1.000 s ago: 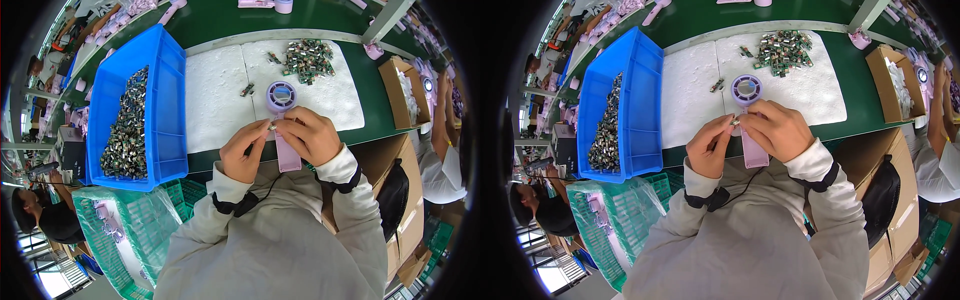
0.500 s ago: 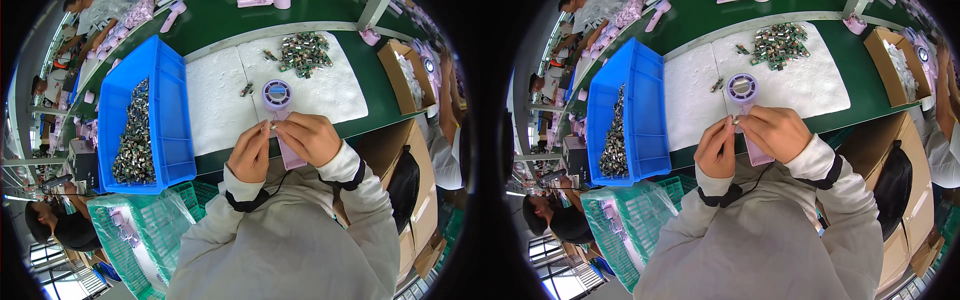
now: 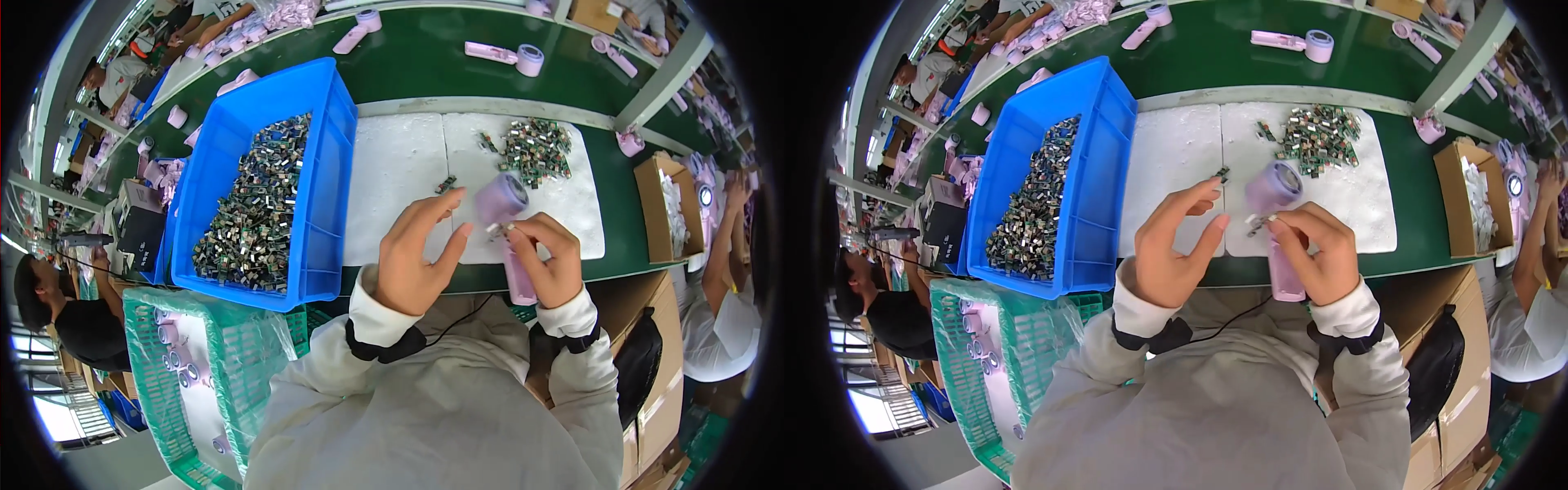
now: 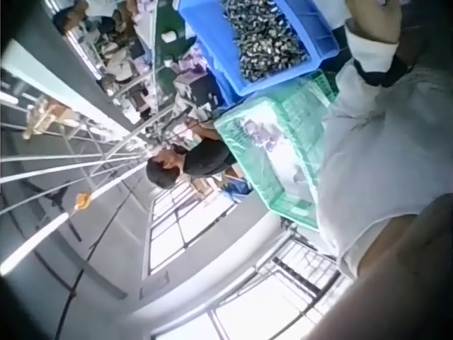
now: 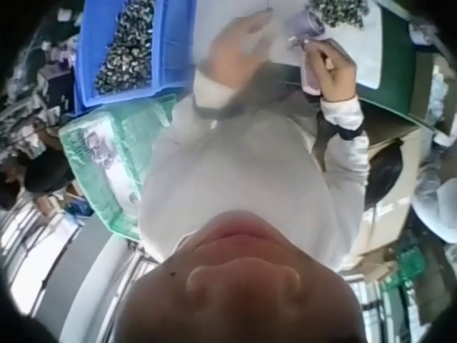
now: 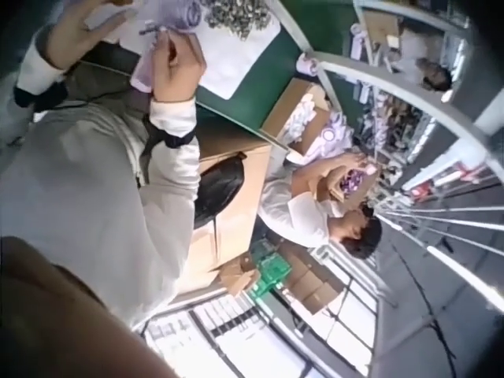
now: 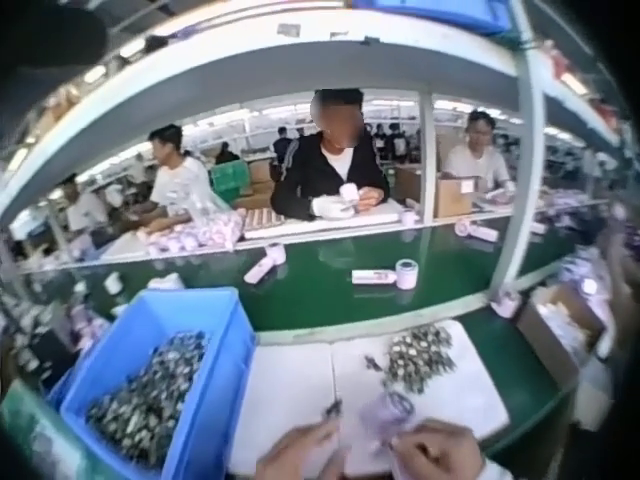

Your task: Assembling electronic components by inserting small metal parts into plastic housings on a factory production line.

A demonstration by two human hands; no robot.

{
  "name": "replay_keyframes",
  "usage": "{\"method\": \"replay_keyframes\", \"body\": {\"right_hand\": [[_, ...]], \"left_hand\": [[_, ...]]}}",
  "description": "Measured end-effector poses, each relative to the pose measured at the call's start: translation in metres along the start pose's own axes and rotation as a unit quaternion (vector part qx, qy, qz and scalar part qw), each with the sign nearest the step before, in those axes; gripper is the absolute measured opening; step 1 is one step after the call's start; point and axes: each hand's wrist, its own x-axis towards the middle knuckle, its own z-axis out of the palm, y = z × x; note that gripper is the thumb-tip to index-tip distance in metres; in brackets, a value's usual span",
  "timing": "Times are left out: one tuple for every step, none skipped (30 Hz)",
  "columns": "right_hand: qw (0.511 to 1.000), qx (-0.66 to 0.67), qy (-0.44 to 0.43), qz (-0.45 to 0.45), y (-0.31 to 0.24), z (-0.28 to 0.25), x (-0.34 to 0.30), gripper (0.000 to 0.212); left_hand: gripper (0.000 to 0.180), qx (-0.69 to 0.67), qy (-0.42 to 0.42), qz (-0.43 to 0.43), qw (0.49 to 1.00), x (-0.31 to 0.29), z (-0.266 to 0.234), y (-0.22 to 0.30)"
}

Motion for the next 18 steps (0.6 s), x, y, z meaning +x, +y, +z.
{"method": "replay_keyframes", "body": {"right_hand": [[0.998, 0.04, 0.014, 0.039, 0.0, -0.005, 0.005, 0.013], [0.999, 0.037, 0.002, 0.02, 0.006, -0.008, -0.001, 0.013], [0.994, 0.093, 0.02, 0.053, 0.023, -0.017, -0.005, 0.013], [0.983, 0.156, 0.032, 0.088, 0.034, -0.02, -0.002, 0.015], [0.985, 0.157, 0.018, 0.071, 0.032, -0.021, 0.005, 0.015], [0.969, 0.212, 0.018, 0.126, 0.03, -0.022, 0.012, 0.018], [0.947, 0.26, 0.027, 0.188, 0.028, -0.024, 0.015, 0.021], [0.918, 0.305, 0.035, 0.25, 0.027, -0.028, 0.018, 0.024], [0.92, 0.298, 0.04, 0.25, 0.031, -0.032, 0.028, 0.024], [0.924, 0.312, 0.004, 0.22, 0.038, -0.035, 0.043, 0.027], [0.926, 0.324, -0.03, 0.192, 0.045, -0.037, 0.059, 0.03], [0.931, 0.318, -0.061, 0.171, 0.053, -0.038, 0.075, 0.028], [0.935, 0.309, -0.089, 0.148, 0.058, -0.039, 0.098, 0.026], [0.94, 0.29, -0.05, 0.17, 0.05, -0.031, 0.116, 0.026], [0.943, 0.273, -0.01, 0.191, 0.041, -0.026, 0.133, 0.026], [0.945, 0.261, -0.019, 0.194, 0.055, -0.03, 0.151, 0.026], [0.948, 0.25, -0.029, 0.194, 0.07, -0.031, 0.172, 0.027], [0.951, 0.232, 0.001, 0.205, 0.074, -0.029, 0.193, 0.024]], "left_hand": [[0.033, 0.026, -0.001, -0.018, 1.0, 0.007, -0.003, -0.007], [0.033, 0.052, -0.001, -0.037, 0.998, 0.011, -0.006, -0.012], [0.033, 0.053, 0.022, -0.027, 0.998, 0.02, 0.006, -0.02], [0.027, 0.135, 0.007, -0.004, 0.991, 0.022, 0.022, -0.029], [0.022, 0.216, -0.01, 0.009, 0.976, 0.022, 0.027, -0.034], [0.022, 0.225, 0.007, 0.006, 0.974, 0.024, 0.027, -0.043], [0.016, 0.243, -0.056, 0.014, 0.968, 0.026, 0.03, -0.05], [0.01, 0.26, -0.12, 0.02, 0.958, 0.028, 0.031, -0.053], [0.01, 0.253, -0.119, 0.023, 0.96, 0.03, 0.029, -0.056], [0.006, 0.245, -0.119, 0.026, 0.962, 0.028, 0.025, -0.056], [0.003, 0.236, -0.122, 0.031, 0.964, 0.023, 0.02, -0.056], [0.003, 0.214, -0.082, 0.022, 0.973, 0.017, 0.012, -0.05], [0.003, 0.191, -0.042, 0.016, 0.981, 0.014, 0.004, -0.044], [0.003, 0.181, -0.05, 0.022, 0.982, 0.008, -0.003, -0.039], [0.007, 0.156, -0.019, 0.001, 0.988, -0.001, -0.012, -0.032], [0.011, 0.133, 0.012, -0.022, 0.991, -0.01, -0.017, -0.028], [0.011, 0.127, 0.005, -0.014, 0.992, -0.02, -0.02, -0.031], [0.015, 0.065, 0.012, -0.054, 0.996, -0.03, -0.022, -0.034]]}}
